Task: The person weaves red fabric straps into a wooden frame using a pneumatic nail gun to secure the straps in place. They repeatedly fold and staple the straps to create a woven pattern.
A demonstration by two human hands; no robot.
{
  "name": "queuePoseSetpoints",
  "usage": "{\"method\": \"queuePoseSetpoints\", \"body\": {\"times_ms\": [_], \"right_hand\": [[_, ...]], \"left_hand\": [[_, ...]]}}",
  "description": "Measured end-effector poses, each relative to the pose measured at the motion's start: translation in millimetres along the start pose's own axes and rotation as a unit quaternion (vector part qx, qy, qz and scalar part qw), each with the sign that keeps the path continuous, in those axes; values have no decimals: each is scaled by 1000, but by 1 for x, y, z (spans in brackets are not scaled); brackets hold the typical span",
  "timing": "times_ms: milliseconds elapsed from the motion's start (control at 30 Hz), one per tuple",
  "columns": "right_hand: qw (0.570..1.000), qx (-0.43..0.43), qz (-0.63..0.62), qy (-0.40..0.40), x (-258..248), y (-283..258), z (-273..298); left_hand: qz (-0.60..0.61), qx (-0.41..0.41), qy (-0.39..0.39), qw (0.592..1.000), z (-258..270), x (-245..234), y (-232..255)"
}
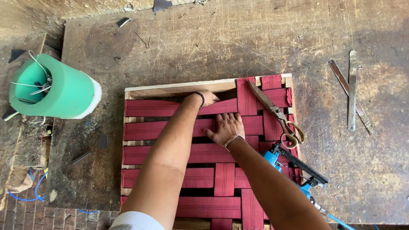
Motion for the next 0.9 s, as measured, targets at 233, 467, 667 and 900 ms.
{"method": "queuePoseSetpoints", "body": {"times_ms": [233, 467, 667, 900], "right_hand": [[999, -11, -15, 37, 2, 6, -3], [891, -124, -202, 386, 32, 20, -4], [840, 125, -431, 306, 39, 45, -8], [819, -80, -335, 459, -28, 59, -62]], "left_hand": [[-59, -30, 40, 997, -4, -4, 16], [90, -136, 377, 912, 106, -2, 85], [224, -91, 517, 821, 115, -47, 109], [310, 122, 509, 793, 81, -73, 87]]}}
Point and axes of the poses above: each hand's wrist, its own z-axis away from the middle knuckle, its own x-axis out of the palm, y = z × x, the point moved 1 cm from there along -z, towards the middle knuckle, and after that the axes turned 5 degrees about z, right-handed, at the moved point
